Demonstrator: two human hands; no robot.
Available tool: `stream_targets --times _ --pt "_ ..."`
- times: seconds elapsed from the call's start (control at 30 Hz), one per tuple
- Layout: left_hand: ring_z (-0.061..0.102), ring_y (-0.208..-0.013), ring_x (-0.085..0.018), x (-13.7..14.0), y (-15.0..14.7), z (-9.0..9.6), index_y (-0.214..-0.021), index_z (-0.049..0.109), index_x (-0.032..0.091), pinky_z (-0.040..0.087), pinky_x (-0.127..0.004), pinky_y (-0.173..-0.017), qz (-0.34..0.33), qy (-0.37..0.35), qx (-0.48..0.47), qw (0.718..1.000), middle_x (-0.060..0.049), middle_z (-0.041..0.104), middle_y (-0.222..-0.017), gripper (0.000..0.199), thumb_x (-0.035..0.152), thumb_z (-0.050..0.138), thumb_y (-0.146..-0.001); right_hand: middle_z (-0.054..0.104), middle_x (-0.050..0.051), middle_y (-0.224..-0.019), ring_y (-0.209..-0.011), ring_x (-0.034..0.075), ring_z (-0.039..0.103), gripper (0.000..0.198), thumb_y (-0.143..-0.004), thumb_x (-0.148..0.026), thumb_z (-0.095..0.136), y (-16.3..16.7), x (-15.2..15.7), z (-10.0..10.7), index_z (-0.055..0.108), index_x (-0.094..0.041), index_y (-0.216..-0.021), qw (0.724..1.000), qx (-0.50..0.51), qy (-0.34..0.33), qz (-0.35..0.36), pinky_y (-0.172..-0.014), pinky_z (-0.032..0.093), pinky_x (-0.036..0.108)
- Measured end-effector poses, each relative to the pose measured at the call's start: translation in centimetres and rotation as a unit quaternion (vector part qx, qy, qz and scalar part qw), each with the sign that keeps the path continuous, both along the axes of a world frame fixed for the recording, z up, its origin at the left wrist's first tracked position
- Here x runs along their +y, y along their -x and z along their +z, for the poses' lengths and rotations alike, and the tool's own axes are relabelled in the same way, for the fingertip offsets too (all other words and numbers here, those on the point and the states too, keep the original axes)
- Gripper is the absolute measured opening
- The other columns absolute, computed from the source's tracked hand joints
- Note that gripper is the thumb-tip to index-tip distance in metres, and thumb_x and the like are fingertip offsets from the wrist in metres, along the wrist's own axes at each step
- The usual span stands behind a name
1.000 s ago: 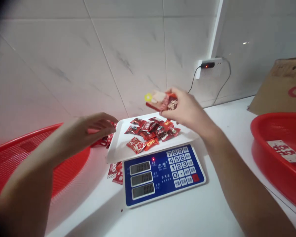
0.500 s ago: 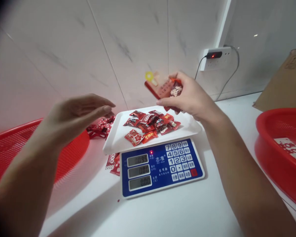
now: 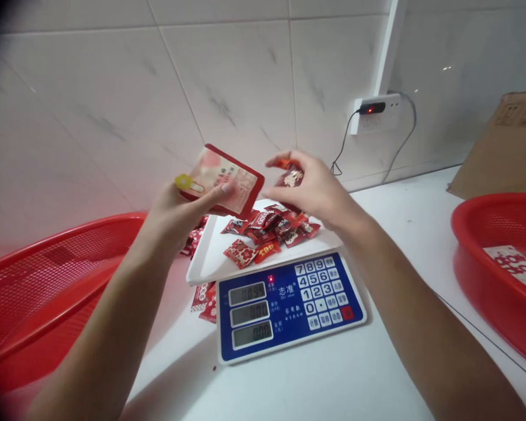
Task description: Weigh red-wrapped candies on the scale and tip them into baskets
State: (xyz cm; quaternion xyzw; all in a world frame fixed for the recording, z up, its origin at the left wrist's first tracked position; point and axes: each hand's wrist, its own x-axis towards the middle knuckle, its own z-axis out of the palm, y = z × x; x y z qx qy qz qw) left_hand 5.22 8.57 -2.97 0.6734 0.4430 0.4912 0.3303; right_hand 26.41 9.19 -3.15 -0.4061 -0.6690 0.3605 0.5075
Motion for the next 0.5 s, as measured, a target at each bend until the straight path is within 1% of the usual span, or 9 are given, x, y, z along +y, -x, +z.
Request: stream_targets --times 0.07,0.1,0.13,0.17,0.23,0.3,0.37,0.43,0.5 --pt "0.072 -0.095 -0.028 0.5 1.1 0.1 -0.107 0.067 0.015 0.061 -0.035 -0.080 -0.003 0.015 0.031 0.999 -0.010 0.076 -0.104 0.056 0.052 0.085 -0.069 0.059 -0.004 -0.075 -0.054 0.008 0.052 0.045 -0.068 -0.014 0.082 -0.7 -0.5 1.0 0.063 -0.020 -0.108 0.997 0.058 -0.006 -0.055 -0.044 0.038 0.022" --pt "0.071 -0.101 -0.028 0.7 1.6 0.1 -0.115 0.064 0.016 0.060 -0.036 -0.085 0.011 0.018 0.051 0.998 -0.011 0.075 -0.110 0.062 0.052 0.085 -0.069 0.058 -0.005 -0.074 -0.052 0.007 0.050 0.042 -0.069 -0.012 0.081 -0.9 -0.9 1.5 0.063 -0.020 -0.107 0.993 0.090 -0.010 -0.078 -0.042 0.036 0.021" --pt "0.069 -0.107 -0.027 0.9 2.2 0.1 -0.121 0.060 0.017 0.058 -0.036 -0.090 0.041 0.009 0.065 0.997 -0.011 0.072 -0.118 0.067 0.051 0.085 -0.070 0.057 -0.005 -0.072 -0.051 0.007 0.049 0.039 -0.072 -0.009 0.079 -1.2 -1.3 2.1 0.063 -0.020 -0.105 0.988 0.118 -0.014 -0.095 -0.041 0.034 0.021" --pt "0.066 -0.113 -0.025 1.0 2.8 0.3 -0.126 0.056 0.019 0.056 -0.036 -0.095 0.081 -0.016 0.066 0.994 -0.010 0.069 -0.125 0.068 0.050 0.084 -0.073 0.056 -0.005 -0.071 -0.052 0.007 0.049 0.036 -0.074 -0.007 0.077 -1.4 -1.6 2.6 0.063 -0.020 -0.104 0.984 0.144 -0.016 -0.106 -0.040 0.032 0.021" --pt "0.062 -0.118 -0.021 0.8 3.9 0.8 -0.127 0.052 0.019 0.052 -0.034 -0.101 0.166 -0.101 0.018 0.981 -0.008 0.064 -0.133 0.056 0.040 0.079 -0.082 0.054 -0.005 -0.069 -0.053 0.008 0.051 0.031 -0.076 -0.004 0.073 -1.6 -2.3 3.4 0.063 -0.021 -0.099 0.978 0.179 -0.017 -0.109 -0.038 0.029 0.021" --pt "0.063 -0.117 -0.016 0.1 4.8 1.8 -0.124 0.053 0.018 0.051 -0.033 -0.103 0.198 -0.175 -0.051 0.963 -0.004 0.065 -0.130 0.040 0.027 0.070 -0.089 0.053 -0.004 -0.068 -0.055 0.009 0.053 0.029 -0.075 -0.002 0.073 -1.8 -2.6 3.8 0.064 -0.022 -0.095 0.975 0.195 -0.024 -0.101 -0.036 0.027 0.021" --pt "0.065 -0.113 -0.014 -0.8 5.4 2.7 -0.123 0.054 0.019 0.052 -0.033 -0.102 0.204 -0.215 -0.079 0.952 0.002 0.068 -0.122 0.035 0.019 0.065 -0.089 0.053 -0.003 -0.068 -0.055 0.010 0.053 0.030 -0.073 -0.002 0.074 -1.8 -2.7 3.8 0.064 -0.021 -0.094 0.975 0.199 -0.034 -0.091 -0.035 0.026 0.021" --pt "0.066 -0.111 -0.013 -1.6 5.8 3.2 -0.121 0.056 0.022 0.052 -0.035 -0.103 0.213 -0.246 -0.058 0.944 0.008 0.070 -0.112 0.034 0.021 0.064 -0.089 0.053 -0.003 -0.068 -0.055 0.010 0.054 0.030 -0.074 -0.003 0.074 -1.6 -2.7 3.6 0.065 -0.021 -0.095 0.977 0.196 -0.037 -0.081 -0.035 0.026 0.021" --pt "0.065 -0.111 -0.014 -2.0 5.9 3.3 -0.119 0.060 0.024 0.050 -0.037 -0.104 0.224 -0.281 -0.023 0.933 0.011 0.070 -0.108 0.031 0.026 0.065 -0.089 0.053 -0.004 -0.068 -0.056 0.010 0.054 0.030 -0.075 -0.004 0.074 -1.4 -2.7 3.4 0.064 -0.022 -0.097 0.978 0.194 -0.035 -0.065 -0.036 0.027 0.021"
